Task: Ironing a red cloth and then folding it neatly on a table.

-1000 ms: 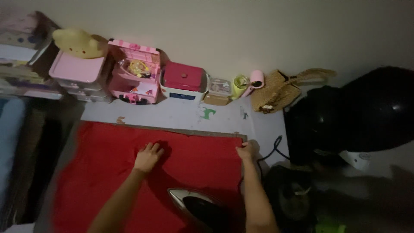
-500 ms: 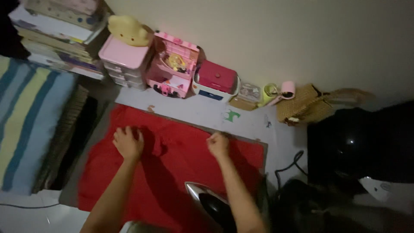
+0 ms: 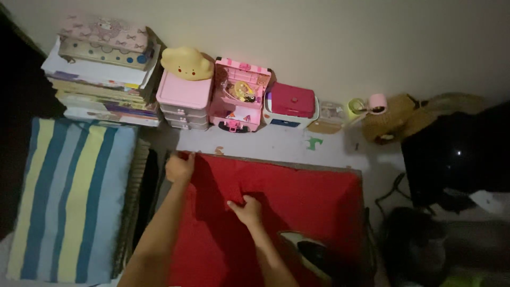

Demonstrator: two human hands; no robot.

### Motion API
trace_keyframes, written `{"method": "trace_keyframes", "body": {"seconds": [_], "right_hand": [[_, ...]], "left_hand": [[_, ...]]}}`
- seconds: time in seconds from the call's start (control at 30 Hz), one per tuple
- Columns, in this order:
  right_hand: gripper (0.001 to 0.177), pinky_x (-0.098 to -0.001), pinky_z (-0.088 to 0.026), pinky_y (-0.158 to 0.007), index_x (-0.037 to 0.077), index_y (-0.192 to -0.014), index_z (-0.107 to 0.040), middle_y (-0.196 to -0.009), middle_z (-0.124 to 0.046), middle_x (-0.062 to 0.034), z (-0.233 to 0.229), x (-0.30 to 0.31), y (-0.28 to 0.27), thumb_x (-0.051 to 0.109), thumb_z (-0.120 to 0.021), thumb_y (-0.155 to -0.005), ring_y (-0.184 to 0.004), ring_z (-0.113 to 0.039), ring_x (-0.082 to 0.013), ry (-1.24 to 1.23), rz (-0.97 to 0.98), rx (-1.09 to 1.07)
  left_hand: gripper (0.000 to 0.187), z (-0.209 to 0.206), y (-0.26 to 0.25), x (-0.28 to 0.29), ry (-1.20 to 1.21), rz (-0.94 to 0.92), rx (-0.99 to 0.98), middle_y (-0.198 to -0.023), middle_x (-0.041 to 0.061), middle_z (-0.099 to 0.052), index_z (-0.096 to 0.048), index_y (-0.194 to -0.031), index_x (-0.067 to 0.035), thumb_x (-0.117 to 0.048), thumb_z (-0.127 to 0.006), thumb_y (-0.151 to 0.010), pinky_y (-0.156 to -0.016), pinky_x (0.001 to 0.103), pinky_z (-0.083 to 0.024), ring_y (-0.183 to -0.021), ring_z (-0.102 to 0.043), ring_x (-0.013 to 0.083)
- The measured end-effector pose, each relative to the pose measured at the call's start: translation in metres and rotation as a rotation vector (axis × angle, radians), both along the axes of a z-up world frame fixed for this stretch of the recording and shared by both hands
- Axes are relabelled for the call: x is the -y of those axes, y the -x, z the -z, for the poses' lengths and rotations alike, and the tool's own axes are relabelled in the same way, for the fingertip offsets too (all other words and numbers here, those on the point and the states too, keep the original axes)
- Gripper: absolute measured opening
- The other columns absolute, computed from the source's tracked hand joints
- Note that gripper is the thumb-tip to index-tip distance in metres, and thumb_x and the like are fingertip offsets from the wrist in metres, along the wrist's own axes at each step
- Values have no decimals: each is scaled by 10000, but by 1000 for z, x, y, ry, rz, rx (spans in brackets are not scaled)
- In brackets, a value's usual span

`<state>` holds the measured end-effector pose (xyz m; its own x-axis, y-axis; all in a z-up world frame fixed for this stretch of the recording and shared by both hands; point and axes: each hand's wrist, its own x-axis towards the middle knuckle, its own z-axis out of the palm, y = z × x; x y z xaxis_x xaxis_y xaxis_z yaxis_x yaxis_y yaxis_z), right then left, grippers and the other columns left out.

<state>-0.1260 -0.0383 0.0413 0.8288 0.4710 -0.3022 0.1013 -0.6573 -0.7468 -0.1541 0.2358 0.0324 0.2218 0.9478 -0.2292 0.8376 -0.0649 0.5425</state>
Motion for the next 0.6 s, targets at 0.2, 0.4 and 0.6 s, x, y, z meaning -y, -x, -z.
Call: {"method": "trace_keyframes", "body": {"seconds": [0.2, 0.4, 0.6], "right_hand": [[383, -387, -614, -868, 12, -1164, -719, -1095, -784, -89, 26, -1, 12, 134, -811, -812, -970, -755, -228, -711, 506, -655], [734, -433, -549, -893, 114, -1429, -531, -1318, -637, -74, 17, -9, 20, 71, -826, -757, -1121, -650, -254, -559, 615, -864], [674, -420, -569, -912, 126, -1353, -560, -1288, -638, -28, -3, -5, 30, 115, -838, -739, -1120, -639, -204, -410, 633, -813]], "left_hand": [[321, 3, -4, -23, -11, 94, 135, -1029, 137, -768, -791, -985, -178, -486, -737, -917, -779, 519, -573, -958, -721, 394], [327, 52, 9, -37, -194, 272, 309, -1095, 189, -707, -728, -1144, -124, -421, -657, -1030, -853, 513, -561, -977, -693, 414], [464, 21, 19, -40, -116, 460, 102, -1134, 171, -698, -672, -1162, -126, -450, -770, -844, -868, 525, -557, -1052, -682, 406]]}}
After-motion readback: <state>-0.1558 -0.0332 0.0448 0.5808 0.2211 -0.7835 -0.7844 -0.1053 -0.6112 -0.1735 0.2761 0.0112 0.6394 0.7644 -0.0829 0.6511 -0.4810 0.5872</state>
